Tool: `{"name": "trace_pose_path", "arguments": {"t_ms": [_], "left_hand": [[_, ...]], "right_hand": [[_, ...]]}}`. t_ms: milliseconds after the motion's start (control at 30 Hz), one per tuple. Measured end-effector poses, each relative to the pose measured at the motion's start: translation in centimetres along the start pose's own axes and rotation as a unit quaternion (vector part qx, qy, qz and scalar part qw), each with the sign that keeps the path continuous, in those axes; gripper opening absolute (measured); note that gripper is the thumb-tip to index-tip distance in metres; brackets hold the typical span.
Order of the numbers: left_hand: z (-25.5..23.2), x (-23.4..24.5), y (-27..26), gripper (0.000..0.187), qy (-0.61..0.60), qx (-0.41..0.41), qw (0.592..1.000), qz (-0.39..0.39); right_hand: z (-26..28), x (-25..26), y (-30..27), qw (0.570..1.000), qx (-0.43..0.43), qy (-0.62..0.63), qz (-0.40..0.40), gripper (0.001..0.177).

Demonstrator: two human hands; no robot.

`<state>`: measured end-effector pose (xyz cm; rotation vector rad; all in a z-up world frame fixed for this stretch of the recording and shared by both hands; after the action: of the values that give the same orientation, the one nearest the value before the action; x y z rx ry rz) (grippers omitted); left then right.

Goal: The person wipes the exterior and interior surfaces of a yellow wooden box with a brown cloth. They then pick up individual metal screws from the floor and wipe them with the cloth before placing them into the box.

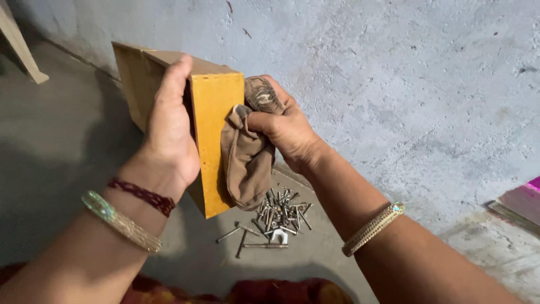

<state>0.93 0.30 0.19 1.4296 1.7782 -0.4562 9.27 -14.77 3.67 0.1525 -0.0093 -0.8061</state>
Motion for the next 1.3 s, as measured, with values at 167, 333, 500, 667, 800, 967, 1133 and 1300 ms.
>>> {"name": "trace_pose_path", "arguments": {"t_ms": [167, 333, 500, 667, 800, 967, 1133, 1300], "left_hand": [[0.5, 2.2, 1.5, 0.011, -0.012, 0.024, 0.999, -0.029], [1.8, 3.1, 2.6, 0.033, 0.053, 0.189, 0.968, -0.155], [2.9, 4.5, 1.9, 0.044, 0.140, 0.154, 0.898, -0.389], [2.3, 3.6, 0.8, 0.054, 0.215, 0.148, 0.881, -0.394], [2.0, 1.6, 0.3, 0.055, 0.138, 0.149, 0.937, -0.284], [1.7, 0.5, -0.7, 0.049, 0.197, 0.116, 0.925, -0.304], [0.7, 0.3, -0.9, 0.049, 0.233, 0.096, 0.914, -0.318], [0.8, 0.1, -0.4, 0.049, 0.218, 0.130, 0.918, -0.305]], "right_hand": [[-0.2, 1.6, 0.3, 0.999, -0.014, -0.004, 0.046, 0.041], [-0.6, 2.5, 0.8, 0.994, -0.002, -0.107, 0.026, 0.048], [-2.5, 0.3, -1.1, 0.975, 0.026, -0.194, 0.104, 0.048], [-2.4, -2.0, -1.7, 0.965, 0.102, -0.227, 0.084, 0.051], [-1.5, -2.1, 1.1, 0.937, 0.151, -0.312, 0.038, 0.053], [-2.6, 0.3, 5.5, 0.918, 0.097, -0.385, -0.019, 0.057], [-5.2, 2.9, 3.2, 0.932, -0.033, -0.356, -0.053, 0.052], [-4.9, 0.8, -0.7, 0.963, -0.023, -0.254, -0.084, 0.047]]}}
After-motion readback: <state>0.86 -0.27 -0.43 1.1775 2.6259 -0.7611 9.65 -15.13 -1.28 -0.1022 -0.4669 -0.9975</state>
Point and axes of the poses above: each hand's wrist, its own y-axis towards the middle knuckle, its own x-axis out of the back of the hand, z = x × y, the point moved 1 cm from there along y, towards the middle knuckle, and after that the axes turned 10 degrees about y, right-handed, at the moved point
